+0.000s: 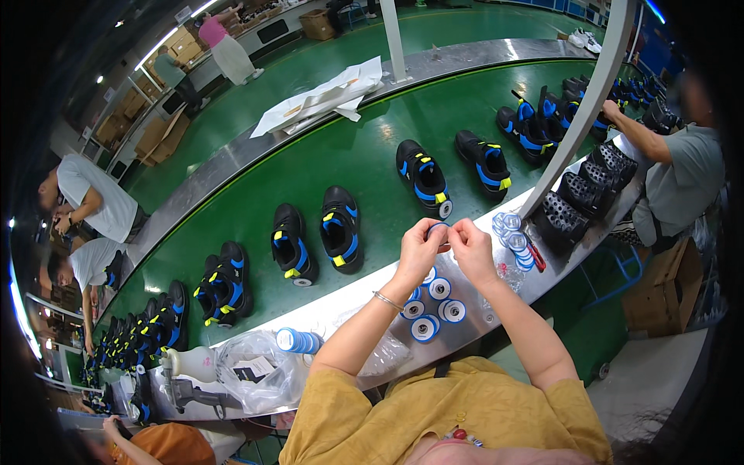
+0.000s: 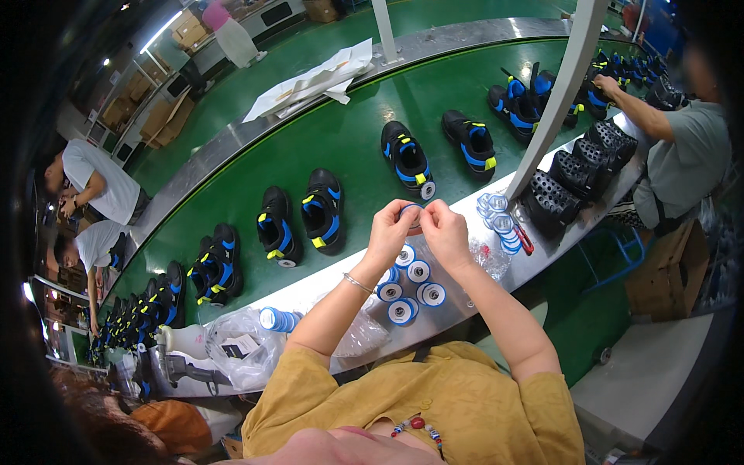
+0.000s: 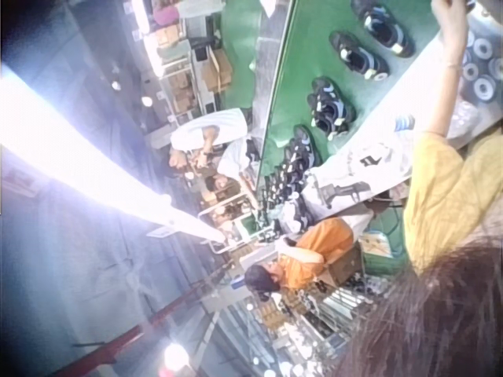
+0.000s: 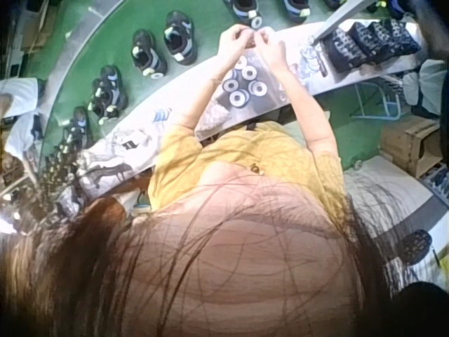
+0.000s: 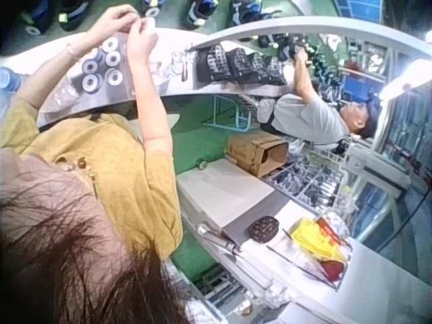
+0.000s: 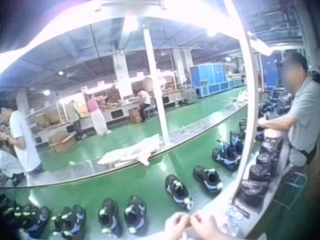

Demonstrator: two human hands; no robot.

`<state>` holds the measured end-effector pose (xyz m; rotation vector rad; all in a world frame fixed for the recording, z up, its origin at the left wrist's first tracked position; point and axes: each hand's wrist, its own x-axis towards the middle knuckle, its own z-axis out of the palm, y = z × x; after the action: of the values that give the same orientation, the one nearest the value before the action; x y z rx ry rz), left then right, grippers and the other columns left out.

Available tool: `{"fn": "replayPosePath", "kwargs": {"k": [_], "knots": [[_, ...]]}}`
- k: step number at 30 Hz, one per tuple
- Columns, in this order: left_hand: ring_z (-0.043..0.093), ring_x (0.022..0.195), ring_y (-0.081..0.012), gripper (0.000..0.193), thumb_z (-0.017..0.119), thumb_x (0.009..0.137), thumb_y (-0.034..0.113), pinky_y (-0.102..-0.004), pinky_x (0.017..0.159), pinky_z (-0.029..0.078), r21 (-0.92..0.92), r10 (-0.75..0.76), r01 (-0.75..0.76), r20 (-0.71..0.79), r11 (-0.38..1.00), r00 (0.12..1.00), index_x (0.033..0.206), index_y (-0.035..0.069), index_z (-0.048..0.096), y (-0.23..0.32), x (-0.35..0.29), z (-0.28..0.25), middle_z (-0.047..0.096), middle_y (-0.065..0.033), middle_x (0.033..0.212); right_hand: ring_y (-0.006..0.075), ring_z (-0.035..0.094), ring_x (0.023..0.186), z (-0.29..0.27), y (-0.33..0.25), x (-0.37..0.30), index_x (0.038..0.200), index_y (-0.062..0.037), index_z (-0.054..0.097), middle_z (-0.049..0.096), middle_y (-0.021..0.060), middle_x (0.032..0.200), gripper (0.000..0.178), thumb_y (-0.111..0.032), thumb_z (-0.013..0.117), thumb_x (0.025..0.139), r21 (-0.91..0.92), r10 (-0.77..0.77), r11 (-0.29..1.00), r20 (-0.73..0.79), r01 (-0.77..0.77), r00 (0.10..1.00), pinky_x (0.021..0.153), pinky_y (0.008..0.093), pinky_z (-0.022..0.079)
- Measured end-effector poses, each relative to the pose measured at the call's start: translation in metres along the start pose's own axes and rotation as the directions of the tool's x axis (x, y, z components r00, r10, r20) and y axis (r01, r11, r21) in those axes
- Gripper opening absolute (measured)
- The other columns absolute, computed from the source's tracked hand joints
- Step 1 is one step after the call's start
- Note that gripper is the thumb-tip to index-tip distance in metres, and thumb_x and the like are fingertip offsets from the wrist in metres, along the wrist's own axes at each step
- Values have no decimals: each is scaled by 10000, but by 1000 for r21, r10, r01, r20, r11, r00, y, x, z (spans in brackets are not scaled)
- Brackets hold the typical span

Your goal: The person attaches small circular blue-and-white components to the tongue area of black and blue shoes on a moving conveyor belt. The person handles each shoe one at a time, places the component, and moves the shoe forward along the line.

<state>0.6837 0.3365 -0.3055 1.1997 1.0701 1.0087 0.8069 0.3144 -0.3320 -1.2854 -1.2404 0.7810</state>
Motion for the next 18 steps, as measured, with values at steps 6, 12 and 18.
{"fn": "replayPosePath", "kwargs": {"k": [6, 12, 18], "knots": [[595, 797, -89, 131, 578, 918, 100, -288, 720, 581, 34, 7, -7, -17, 999, 1000, 960, -23, 598, 0, 1, -3, 612, -32, 870, 61, 494, 507, 3, 0, 3, 805, 6, 566, 585, 39, 587, 116, -81, 598, 876, -55, -41, 998, 6, 42, 999, 461, 260, 386], [617, 838, -111, 153, 556, 938, 107, -290, 766, 569, 44, 36, -36, 3, 998, 999, 989, -30, 599, -7, 4, -8, 634, -56, 928, 310, 627, 572, 7, -4, 7, 805, -35, 582, 630, 149, 639, 140, -157, 593, 874, -37, -39, 999, -9, 39, 999, 528, 394, 462], [631, 863, -123, 193, 545, 952, 118, -285, 795, 553, 139, 77, -78, 16, 987, 997, 999, -55, 616, -7, 1, -8, 649, -66, 931, 397, 625, 693, 10, 2, 5, 904, -42, 537, 641, 171, 713, 145, -187, 527, 912, -259, -73, 963, 30, 78, 997, 606, 489, 474]]}}
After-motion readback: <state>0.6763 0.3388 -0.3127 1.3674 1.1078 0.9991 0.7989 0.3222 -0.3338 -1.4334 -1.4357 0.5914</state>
